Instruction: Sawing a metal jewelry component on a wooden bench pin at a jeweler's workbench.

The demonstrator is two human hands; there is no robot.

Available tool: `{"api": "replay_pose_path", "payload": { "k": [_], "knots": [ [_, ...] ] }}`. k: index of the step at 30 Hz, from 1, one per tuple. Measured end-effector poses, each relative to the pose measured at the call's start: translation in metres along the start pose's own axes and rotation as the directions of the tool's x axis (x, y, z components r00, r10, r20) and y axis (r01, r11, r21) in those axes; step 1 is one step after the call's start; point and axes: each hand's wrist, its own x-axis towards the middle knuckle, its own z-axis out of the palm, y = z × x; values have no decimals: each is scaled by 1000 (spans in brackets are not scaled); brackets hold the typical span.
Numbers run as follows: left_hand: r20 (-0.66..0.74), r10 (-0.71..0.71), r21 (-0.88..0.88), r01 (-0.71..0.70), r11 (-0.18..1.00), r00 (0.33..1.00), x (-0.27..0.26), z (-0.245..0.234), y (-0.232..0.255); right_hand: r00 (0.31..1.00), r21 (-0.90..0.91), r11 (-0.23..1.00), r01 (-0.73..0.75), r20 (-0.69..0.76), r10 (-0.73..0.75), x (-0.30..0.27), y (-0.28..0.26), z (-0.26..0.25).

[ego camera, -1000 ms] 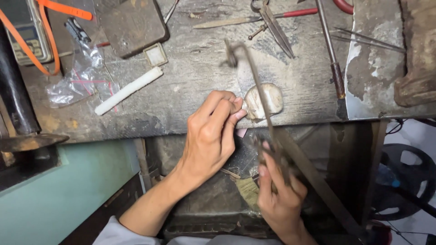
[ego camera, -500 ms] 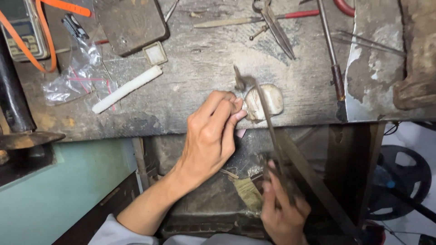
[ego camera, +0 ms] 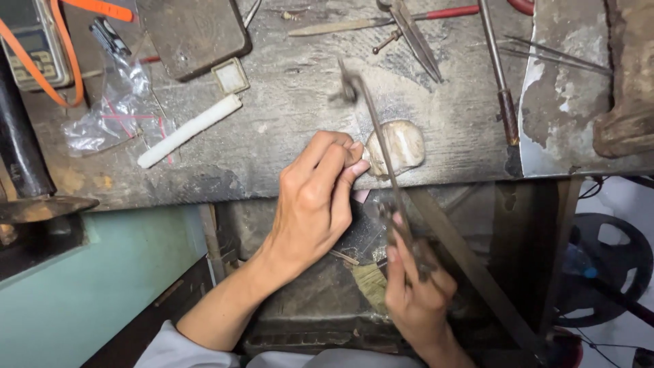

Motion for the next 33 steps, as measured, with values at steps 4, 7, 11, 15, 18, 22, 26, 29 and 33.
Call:
{"api": "replay_pose_path", "payload": {
  "k": [4,7,11,15,18,22,26,29,33],
  "knots": [
    [-4,9,-3,-9,1000,1000,1,0,0,994,-61,995,-84,-81,79,-27,-1,-3],
    [5,9,1,-9,1000,1000,0,0,1,1000,-80,997,-3,-21,1,0,-10,-7],
    [7,10,-6,-10,1000,1000,2,-1,3,997,-84,995,-51,-64,46,-29,2,1],
    [4,16,1,-16,1000,1000,2,-1,2,999,-158,987,-11,-41,5,-9,-11,-11],
    [4,9,-7,-9,1000,1000,2,-1,3,998,-73,997,15,-51,-19,6,-1,0],
    [2,5,-11,-5,1000,1000,3,-1,2,994,-37,993,-112,-11,112,-22,0,-2],
    [1,25,6,-25,1000,1000,0,1,1,998,-94,995,-15,-67,9,-6,-3,-4],
    [0,21,13,-21,1000,1000,-1,1,1,1000,-1,1000,3,-16,-3,0,-1,-1],
    [-2,24,33,-24,999,1000,-2,1,0,997,-140,989,-45,-73,35,-37,4,-6]
  ]
}}
